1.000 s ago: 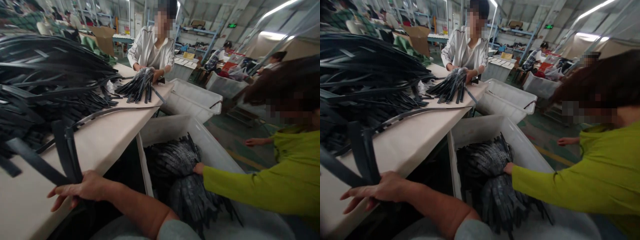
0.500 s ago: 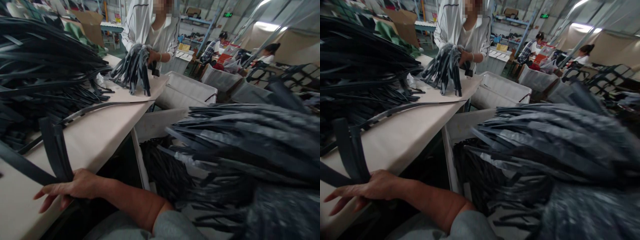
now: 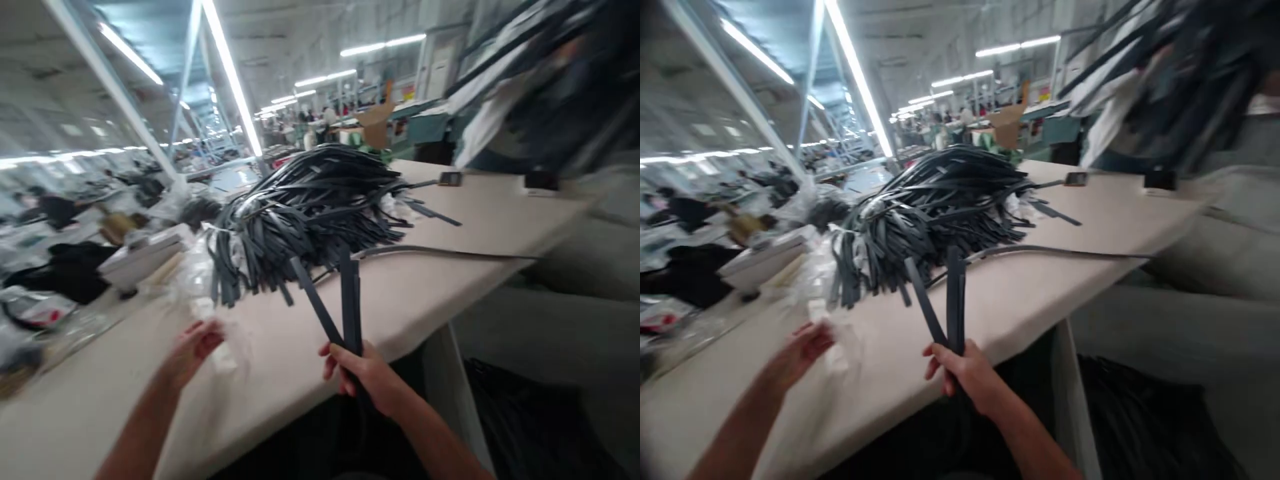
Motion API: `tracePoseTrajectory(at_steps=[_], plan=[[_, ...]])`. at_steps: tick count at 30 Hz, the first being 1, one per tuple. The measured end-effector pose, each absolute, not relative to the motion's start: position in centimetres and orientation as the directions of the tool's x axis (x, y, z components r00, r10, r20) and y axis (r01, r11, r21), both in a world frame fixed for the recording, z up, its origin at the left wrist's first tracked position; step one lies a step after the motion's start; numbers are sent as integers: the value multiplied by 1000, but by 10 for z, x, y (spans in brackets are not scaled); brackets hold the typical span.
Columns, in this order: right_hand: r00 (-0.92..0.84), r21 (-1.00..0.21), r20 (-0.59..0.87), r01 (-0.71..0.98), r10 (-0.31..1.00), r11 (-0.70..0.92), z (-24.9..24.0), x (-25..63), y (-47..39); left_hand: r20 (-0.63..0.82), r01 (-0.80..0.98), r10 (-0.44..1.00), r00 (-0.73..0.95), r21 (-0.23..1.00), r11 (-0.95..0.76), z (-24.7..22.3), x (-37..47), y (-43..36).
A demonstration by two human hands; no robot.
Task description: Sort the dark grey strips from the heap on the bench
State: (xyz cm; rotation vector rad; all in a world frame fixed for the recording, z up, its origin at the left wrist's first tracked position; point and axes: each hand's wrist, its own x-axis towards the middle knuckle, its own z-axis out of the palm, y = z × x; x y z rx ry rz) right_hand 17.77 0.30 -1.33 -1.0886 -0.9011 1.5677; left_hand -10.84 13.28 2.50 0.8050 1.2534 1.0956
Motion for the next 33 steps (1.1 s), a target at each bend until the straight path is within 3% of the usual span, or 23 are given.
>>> tracePoseTrajectory(at_steps=[4, 7, 10, 16, 26, 33], plan=[[-212, -968, -203, -105, 956, -229, 5, 150, 22, -304, -206, 953, -4, 932, 297, 3, -118, 85], [-304, -978, -205, 24, 930, -208, 11, 120, 37, -286, -167, 952, 114, 939, 302, -13, -96, 52], [-364, -979, -202, 95, 909, -180, 9, 93, 54, -244, -109, 942, 230, 956, 274, -13, -85, 33], [-339, -980, -120, 191, 933, -57, 20, 59, 77, -282, -153, 919, 275, 931, 332, -15, -93, 24], [-331, -974, -8, 215, 943, 67, 45, 39, 90, -289, -183, 928, 236, 924, 335, -20, -98, 34], [-238, -994, -22, 106, 971, 4, 54, 99, 43, -332, -505, 935, 126, 789, 349, 0, -102, 40]])
